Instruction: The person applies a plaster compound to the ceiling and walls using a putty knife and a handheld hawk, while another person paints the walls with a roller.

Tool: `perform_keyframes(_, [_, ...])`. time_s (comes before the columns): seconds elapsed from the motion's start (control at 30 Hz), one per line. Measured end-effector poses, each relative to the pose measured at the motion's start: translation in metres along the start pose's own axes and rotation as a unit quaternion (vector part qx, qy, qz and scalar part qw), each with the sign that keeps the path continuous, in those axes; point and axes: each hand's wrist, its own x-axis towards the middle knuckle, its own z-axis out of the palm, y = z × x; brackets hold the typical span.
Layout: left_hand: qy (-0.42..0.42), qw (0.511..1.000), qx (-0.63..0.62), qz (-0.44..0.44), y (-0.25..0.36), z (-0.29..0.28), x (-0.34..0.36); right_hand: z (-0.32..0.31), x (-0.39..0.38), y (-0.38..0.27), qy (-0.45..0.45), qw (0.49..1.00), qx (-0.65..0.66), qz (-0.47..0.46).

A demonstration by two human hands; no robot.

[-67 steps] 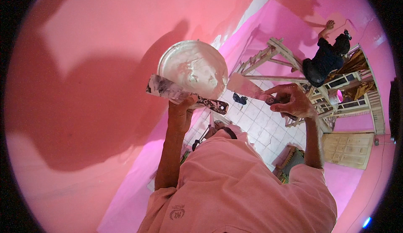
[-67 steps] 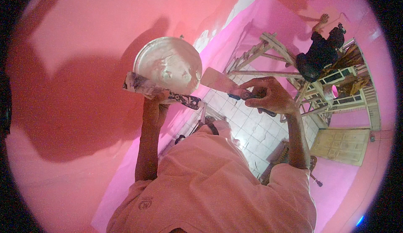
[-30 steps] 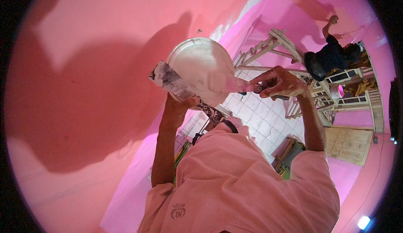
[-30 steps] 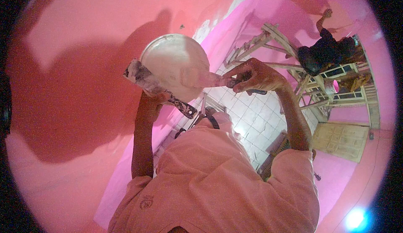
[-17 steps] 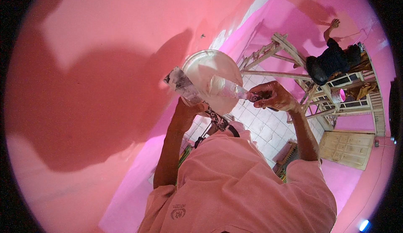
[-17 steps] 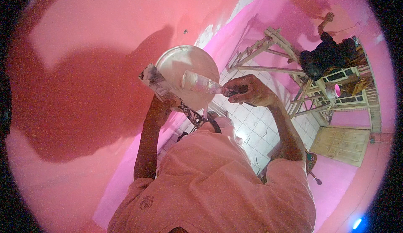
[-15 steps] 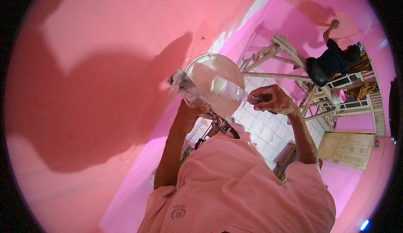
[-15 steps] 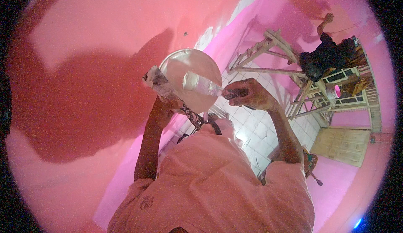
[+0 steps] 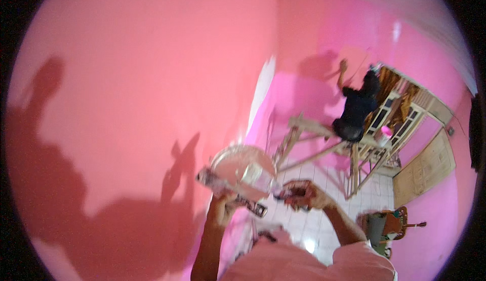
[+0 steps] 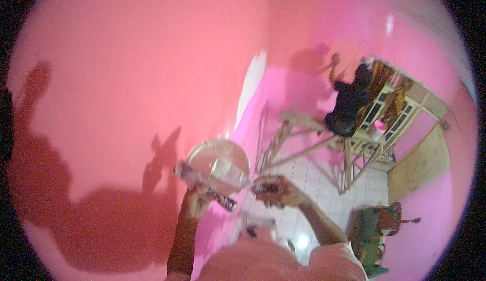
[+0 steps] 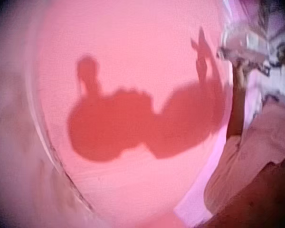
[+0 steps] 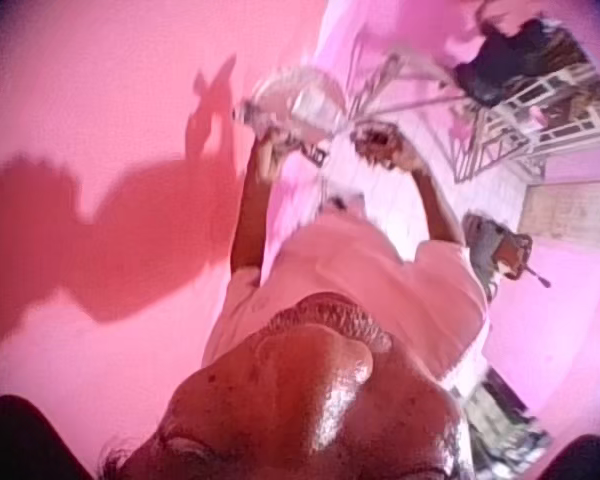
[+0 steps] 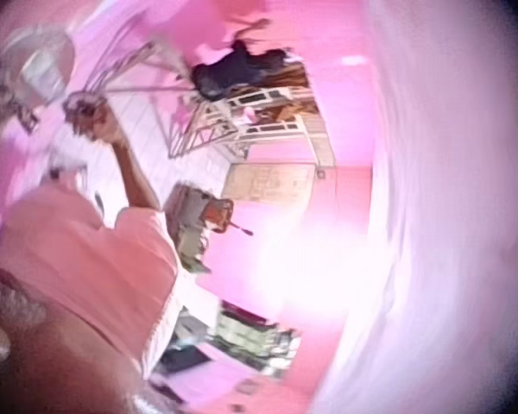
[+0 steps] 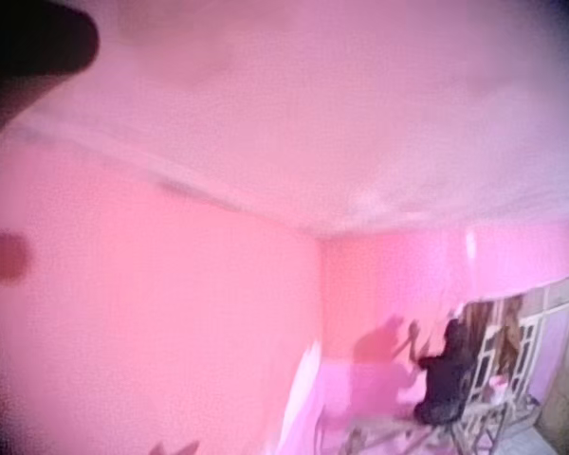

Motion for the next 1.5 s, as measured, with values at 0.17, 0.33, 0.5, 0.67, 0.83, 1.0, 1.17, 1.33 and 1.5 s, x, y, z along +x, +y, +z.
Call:
perform_keyframes(0.17, [-0.154, 0.988, -0.008, -0.024, 0.046, 0.055, 0.003, 0.032, -0.035, -0.063, 0.045, 0.995, 0.016, -0.083])
perform_keyframes(0.33, [-0.242, 0.97, -0.014, -0.017, 0.072, 0.128, 0.027, 0.036, -0.038, -0.113, 0.145, 0.953, 0.152, -0.216])
perform_keyframes(0.5, [-0.299, 0.953, -0.012, -0.037, 0.082, 0.181, 0.034, 0.034, -0.045, -0.182, 0.188, 0.896, 0.231, -0.33])
perform_keyframes(0.67, [-0.294, 0.955, 0.016, -0.027, 0.077, 0.192, 0.026, 0.021, -0.038, -0.245, 0.218, 0.823, 0.229, -0.471])
perform_keyframes(0.83, [-0.217, 0.976, -0.021, 0.018, 0.068, 0.126, 0.001, 0.023, -0.015, -0.289, 0.292, 0.712, 0.24, -0.591])
perform_keyframes(1.0, [-0.165, 0.985, -0.049, 0.025, 0.048, 0.06, -0.017, 0.019, 0.013, -0.322, 0.329, 0.64, 0.213, -0.661])
perform_keyframes(1.17, [-0.081, 0.995, -0.051, 0.012, 0.029, 0.048, -0.028, 0.015, 0.043, -0.358, 0.435, 0.486, 0.071, -0.754])
perform_keyframes(1.33, [-0.102, 0.989, -0.102, -0.014, 0.022, 0.032, -0.03, 0.033, 0.066, -0.351, 0.448, 0.537, 0.023, -0.714])
perform_keyframes(1.5, [-0.14, 0.987, -0.079, -0.03, 0.007, 0.009, -0.021, 0.009, 0.063, -0.316, 0.434, 0.556, 0.076, -0.705])
